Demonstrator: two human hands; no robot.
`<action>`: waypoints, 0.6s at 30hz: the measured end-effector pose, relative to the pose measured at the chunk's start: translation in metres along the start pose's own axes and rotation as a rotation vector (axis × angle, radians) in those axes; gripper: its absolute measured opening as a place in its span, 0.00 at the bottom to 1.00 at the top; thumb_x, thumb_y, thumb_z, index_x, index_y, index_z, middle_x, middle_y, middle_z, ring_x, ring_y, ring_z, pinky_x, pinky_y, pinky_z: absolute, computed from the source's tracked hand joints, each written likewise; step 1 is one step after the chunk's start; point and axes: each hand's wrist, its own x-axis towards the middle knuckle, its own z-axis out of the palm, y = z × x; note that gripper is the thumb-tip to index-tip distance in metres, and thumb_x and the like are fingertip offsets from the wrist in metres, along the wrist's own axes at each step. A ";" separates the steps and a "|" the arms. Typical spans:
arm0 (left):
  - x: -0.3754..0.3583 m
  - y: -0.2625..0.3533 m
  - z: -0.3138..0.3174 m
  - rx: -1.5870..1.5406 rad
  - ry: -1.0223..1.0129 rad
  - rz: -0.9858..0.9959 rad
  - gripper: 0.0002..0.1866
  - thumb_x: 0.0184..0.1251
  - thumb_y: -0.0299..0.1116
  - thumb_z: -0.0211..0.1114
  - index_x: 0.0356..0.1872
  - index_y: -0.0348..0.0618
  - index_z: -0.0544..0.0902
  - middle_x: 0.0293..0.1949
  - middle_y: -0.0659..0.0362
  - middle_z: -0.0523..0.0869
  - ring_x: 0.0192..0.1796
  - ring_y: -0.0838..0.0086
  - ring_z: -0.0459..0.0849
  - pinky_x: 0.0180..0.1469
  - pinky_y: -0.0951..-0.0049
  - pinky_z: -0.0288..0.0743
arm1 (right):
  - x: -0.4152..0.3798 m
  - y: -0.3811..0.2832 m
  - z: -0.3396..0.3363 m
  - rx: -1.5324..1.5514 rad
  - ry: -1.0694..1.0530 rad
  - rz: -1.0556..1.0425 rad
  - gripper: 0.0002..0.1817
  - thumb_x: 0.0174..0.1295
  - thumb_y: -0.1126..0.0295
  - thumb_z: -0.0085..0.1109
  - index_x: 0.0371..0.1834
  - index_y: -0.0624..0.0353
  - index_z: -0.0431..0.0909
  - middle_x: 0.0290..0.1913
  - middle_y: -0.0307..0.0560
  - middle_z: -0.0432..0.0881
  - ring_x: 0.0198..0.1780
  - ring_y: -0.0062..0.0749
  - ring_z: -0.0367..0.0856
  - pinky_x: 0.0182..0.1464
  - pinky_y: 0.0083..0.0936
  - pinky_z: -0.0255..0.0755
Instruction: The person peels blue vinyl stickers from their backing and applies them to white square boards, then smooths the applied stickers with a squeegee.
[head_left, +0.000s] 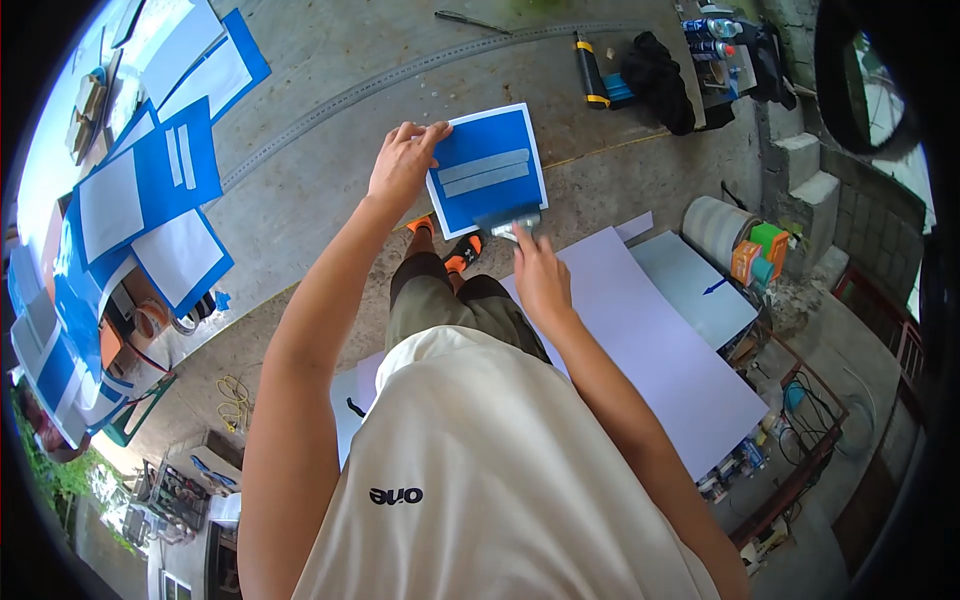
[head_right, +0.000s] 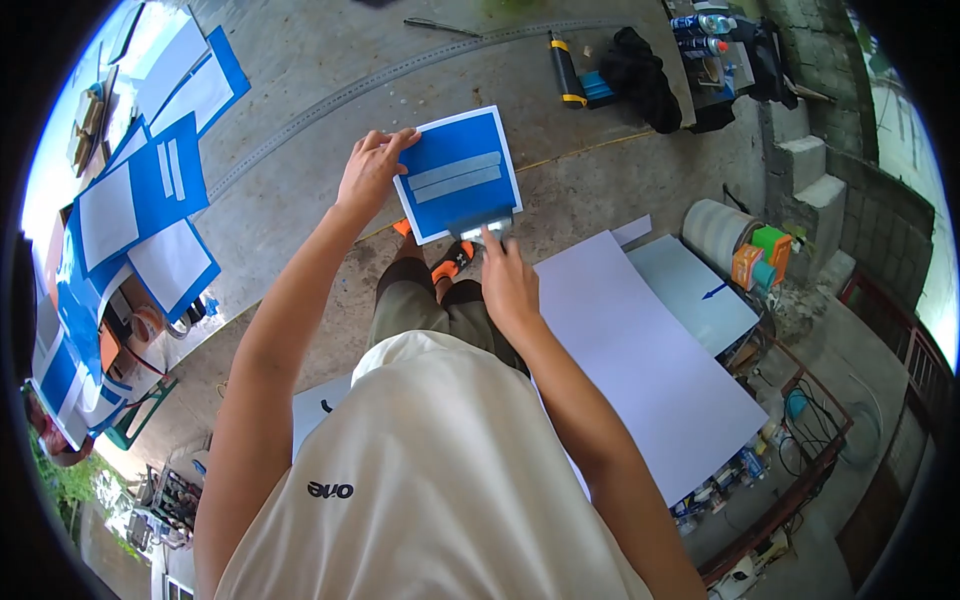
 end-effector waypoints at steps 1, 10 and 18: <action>0.000 0.000 0.000 -0.003 0.005 -0.001 0.30 0.62 0.24 0.67 0.68 0.52 0.74 0.63 0.64 0.87 0.65 0.62 0.79 0.68 0.60 0.70 | -0.011 0.004 -0.002 -0.020 -0.077 0.040 0.21 0.74 0.68 0.55 0.69 0.49 0.77 0.46 0.60 0.80 0.42 0.65 0.84 0.46 0.53 0.79; -0.001 0.002 0.004 0.042 -0.017 -0.023 0.30 0.63 0.24 0.68 0.67 0.52 0.75 0.62 0.65 0.87 0.65 0.62 0.78 0.70 0.60 0.68 | 0.061 0.002 -0.025 0.003 0.098 -0.038 0.21 0.74 0.68 0.55 0.69 0.49 0.77 0.46 0.61 0.81 0.46 0.63 0.83 0.48 0.51 0.78; -0.005 0.015 0.004 0.058 0.012 -0.075 0.33 0.60 0.18 0.66 0.69 0.52 0.74 0.59 0.56 0.87 0.68 0.59 0.76 0.71 0.57 0.66 | -0.023 0.068 -0.009 0.044 -0.017 0.073 0.22 0.71 0.69 0.58 0.68 0.49 0.79 0.47 0.62 0.84 0.49 0.62 0.83 0.53 0.49 0.77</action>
